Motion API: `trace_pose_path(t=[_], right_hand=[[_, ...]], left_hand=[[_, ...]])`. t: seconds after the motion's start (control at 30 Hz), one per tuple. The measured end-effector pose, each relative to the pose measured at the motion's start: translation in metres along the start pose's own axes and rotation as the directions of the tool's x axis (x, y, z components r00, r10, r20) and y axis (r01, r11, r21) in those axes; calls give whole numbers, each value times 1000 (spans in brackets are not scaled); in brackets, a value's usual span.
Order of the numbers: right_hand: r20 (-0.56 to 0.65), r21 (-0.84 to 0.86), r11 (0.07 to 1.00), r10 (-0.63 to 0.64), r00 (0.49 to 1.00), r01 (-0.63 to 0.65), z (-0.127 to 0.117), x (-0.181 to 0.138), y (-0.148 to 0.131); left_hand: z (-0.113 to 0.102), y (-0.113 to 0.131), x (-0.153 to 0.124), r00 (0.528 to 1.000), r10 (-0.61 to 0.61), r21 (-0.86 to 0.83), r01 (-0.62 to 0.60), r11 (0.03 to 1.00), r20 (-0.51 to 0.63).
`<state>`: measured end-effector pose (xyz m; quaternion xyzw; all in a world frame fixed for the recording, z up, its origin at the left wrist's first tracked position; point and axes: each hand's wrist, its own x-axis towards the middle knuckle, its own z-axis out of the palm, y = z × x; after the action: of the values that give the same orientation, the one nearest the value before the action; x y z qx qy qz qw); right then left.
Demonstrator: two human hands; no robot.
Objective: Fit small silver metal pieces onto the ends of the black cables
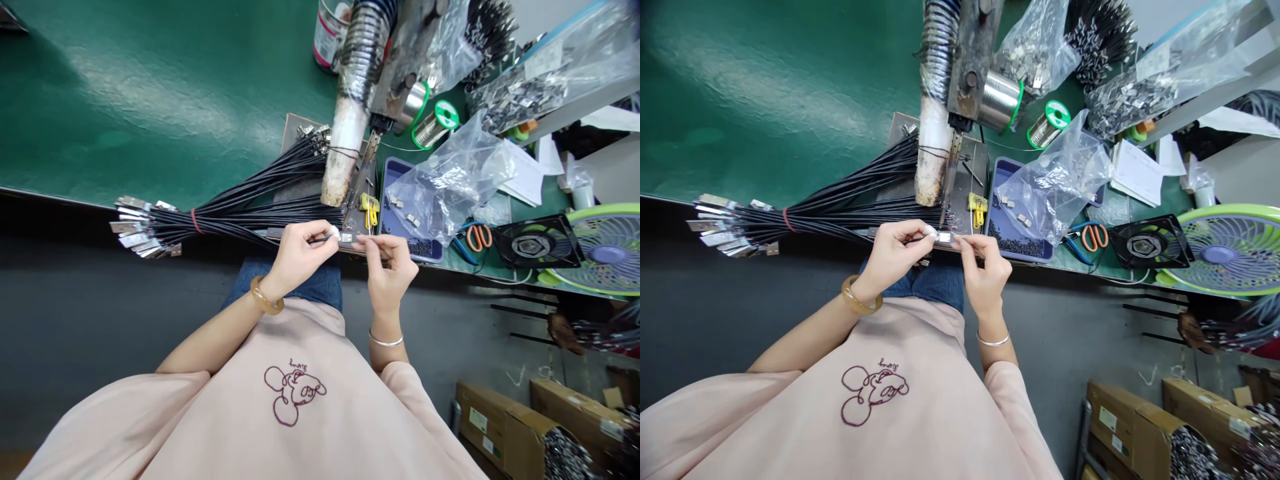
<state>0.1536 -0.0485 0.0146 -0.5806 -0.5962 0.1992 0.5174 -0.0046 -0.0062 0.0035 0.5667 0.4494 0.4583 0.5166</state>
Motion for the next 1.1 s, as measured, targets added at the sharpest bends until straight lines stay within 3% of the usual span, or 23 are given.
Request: trace_pose_path(t=[0.2, 0.6, 0.93, 1.03, 1.1], right_hand=[[165, 11, 999, 35, 986, -37, 7, 9, 3], [168, 36, 999, 22, 986, -28, 11, 22, -2], [196, 32, 998, 39, 980, -46, 7, 16, -2], [125, 32, 997, 72, 990, -76, 2, 11, -2], [-62, -40, 999, -9, 998, 6, -6, 8, -5]], left_hand=[[2, 0, 5, 1000, -5, 42, 6, 999, -16], [4, 3, 8, 997, 31, 69, -26, 997, -66], [4, -1, 5, 999, -33, 53, 33, 998, -8], [3, -1, 2, 1000, -23, 72, 22, 997, 7], [2, -1, -1, 999, -16, 95, 12, 995, 43]])
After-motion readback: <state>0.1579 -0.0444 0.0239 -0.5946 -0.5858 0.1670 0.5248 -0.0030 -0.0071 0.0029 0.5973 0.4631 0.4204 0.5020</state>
